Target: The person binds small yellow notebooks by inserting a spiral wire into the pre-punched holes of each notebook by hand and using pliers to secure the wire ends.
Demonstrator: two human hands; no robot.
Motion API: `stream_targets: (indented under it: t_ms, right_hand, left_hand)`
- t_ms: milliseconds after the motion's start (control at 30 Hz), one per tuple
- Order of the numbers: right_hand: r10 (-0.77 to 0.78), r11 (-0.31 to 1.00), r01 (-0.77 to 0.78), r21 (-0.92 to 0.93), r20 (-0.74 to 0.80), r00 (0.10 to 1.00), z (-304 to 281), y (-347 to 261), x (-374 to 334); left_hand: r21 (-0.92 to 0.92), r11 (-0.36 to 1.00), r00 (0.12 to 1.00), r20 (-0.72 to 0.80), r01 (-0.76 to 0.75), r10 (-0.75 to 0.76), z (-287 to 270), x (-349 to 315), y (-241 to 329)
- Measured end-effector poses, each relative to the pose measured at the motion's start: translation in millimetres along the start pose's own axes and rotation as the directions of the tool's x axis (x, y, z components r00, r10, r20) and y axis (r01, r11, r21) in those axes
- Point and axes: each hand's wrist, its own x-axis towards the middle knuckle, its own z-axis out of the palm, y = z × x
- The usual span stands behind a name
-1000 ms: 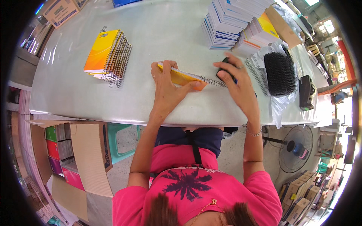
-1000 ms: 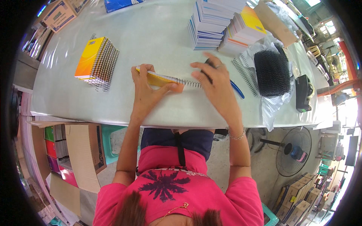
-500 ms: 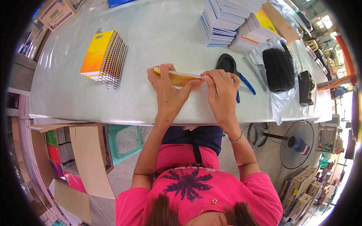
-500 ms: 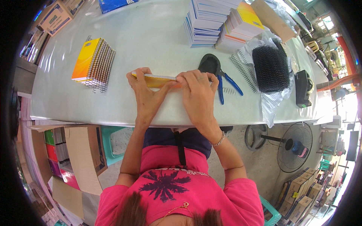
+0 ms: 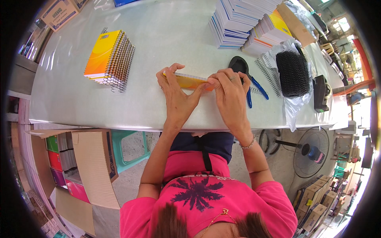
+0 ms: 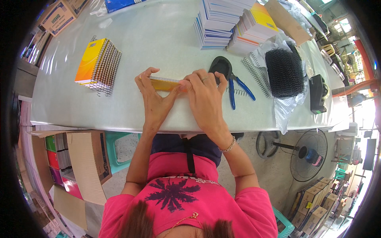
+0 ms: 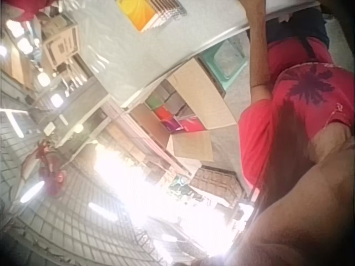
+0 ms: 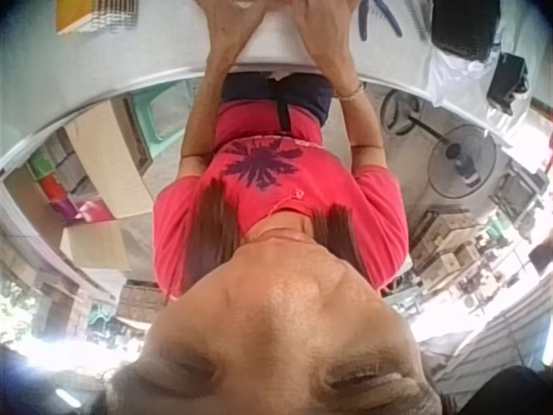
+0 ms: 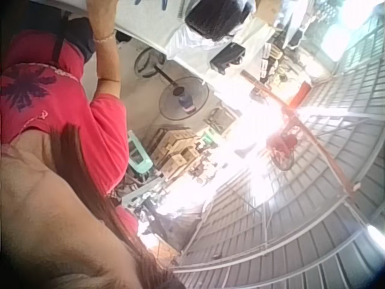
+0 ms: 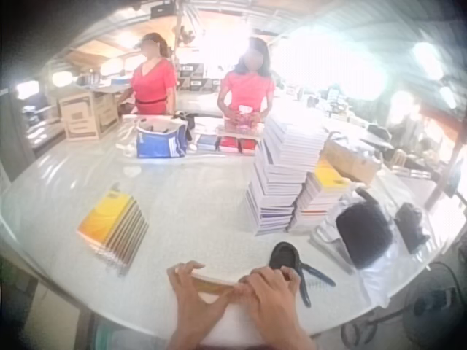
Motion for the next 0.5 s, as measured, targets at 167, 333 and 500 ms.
stream_targets:
  t_ms: [167, 333, 500]
  right_hand:
    - [-0.008, 0.999, 0.01, -0.05, 0.035, 0.999, -3.1, -3.7, 1.1]
    - [-0.034, 0.999, 0.035, -0.03, 0.047, 0.998, -1.6, -6.6, 1.8]
    - [-0.086, 0.996, 0.077, 0.053, 0.185, 0.979, -1.2, 14.1, 1.3]
  left_hand:
    - [-0.006, 1.0, 1.0, 0.011, -0.015, 0.015, -0.5, 0.0, -2.4]
    - [-0.008, 0.999, 0.998, 0.043, -0.051, 0.051, -1.2, 1.0, -6.8]
    - [-0.12, 0.993, 0.996, 0.083, 0.016, -0.006, -4.2, 2.2, -5.9]
